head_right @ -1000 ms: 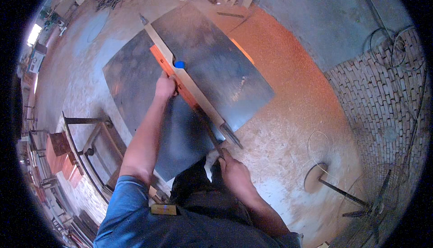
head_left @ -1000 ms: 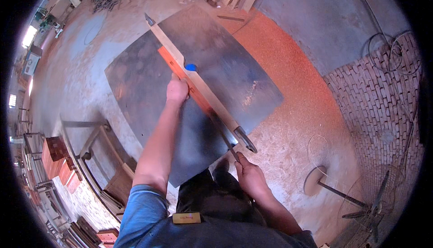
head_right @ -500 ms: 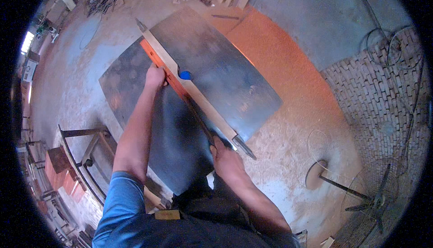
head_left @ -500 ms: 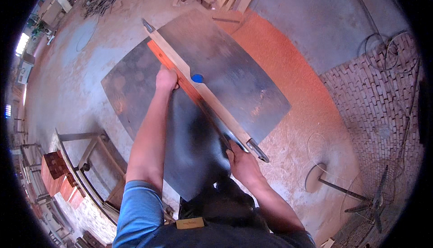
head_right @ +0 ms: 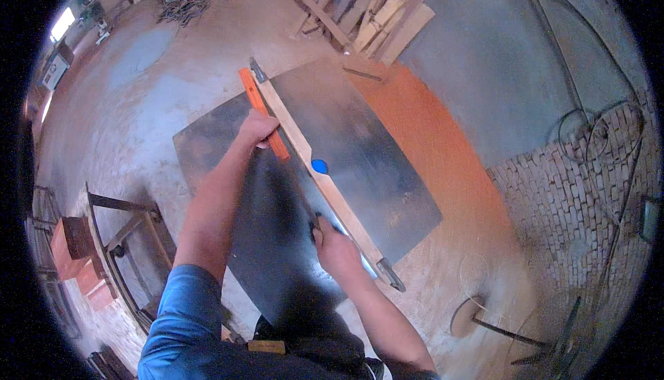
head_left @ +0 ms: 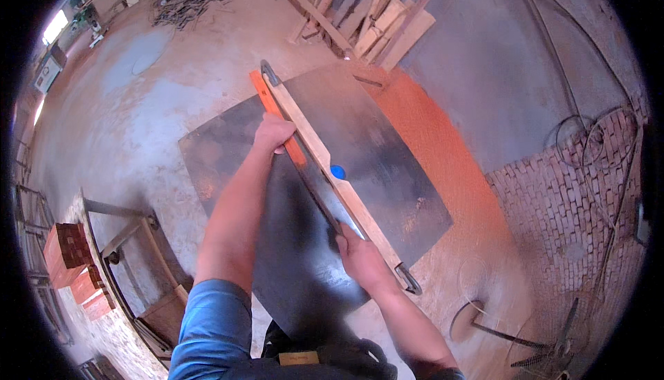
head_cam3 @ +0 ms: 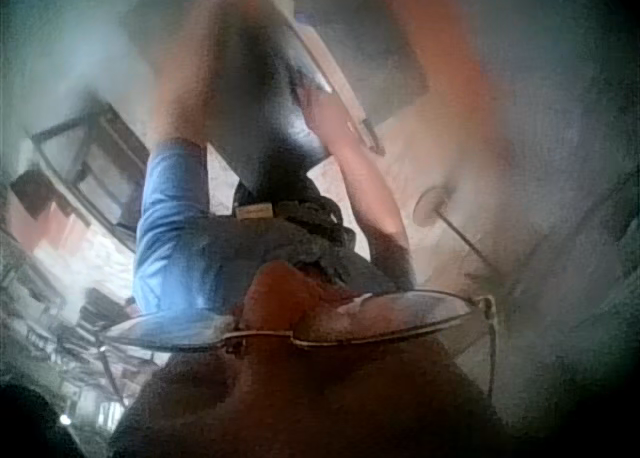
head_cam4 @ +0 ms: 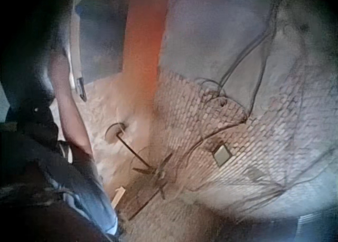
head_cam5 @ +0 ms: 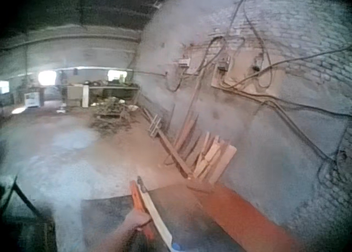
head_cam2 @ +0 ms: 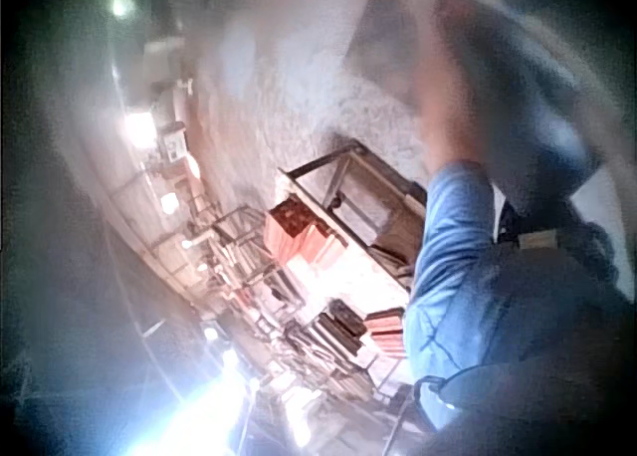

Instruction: The person repeatedly files the edges of small wooden planks using a hand file, then stacks the finished pieces on a workbench. The task is performed one at a time in a repetitive cycle.

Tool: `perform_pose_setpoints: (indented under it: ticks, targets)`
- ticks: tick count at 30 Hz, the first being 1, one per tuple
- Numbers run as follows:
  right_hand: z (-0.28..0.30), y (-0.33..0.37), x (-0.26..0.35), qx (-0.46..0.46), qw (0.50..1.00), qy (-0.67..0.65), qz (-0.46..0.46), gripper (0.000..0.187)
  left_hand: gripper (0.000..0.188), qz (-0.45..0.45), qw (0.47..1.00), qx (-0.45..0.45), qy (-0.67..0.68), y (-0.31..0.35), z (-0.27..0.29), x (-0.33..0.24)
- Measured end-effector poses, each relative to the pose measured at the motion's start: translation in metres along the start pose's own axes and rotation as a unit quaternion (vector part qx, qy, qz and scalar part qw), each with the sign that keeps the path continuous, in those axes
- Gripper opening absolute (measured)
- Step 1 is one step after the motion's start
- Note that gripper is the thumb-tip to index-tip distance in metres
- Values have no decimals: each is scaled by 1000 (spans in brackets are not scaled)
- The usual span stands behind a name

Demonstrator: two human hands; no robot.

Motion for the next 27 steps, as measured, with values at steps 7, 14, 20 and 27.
perform_pose_setpoints:
  ticks: [7,14,20,27]
  targets:
    - [-36,103,-69,9,998,-54,-15,43,28,-60,886,222,403,77,3,50]
    - [-35,136,-105,-41,997,-9,59,41,36,-65,849,102,515,240,50,183]
    - [-29,126,-114,14,999,-20,27,40,38,-8,860,-71,505,357,80,312]
    - [-49,134,-105,46,993,-49,99,43,29,79,782,-386,483,493,131,489]
Point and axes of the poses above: each hand's wrist, its own y-axis away from the middle knuckle, its own z-axis out of the back of the hand, x = y × z, the point moved 10 cm from there along -y, towards the middle knuckle, and after that the axes turned 7 degrees about z, right-handed, at the moved point
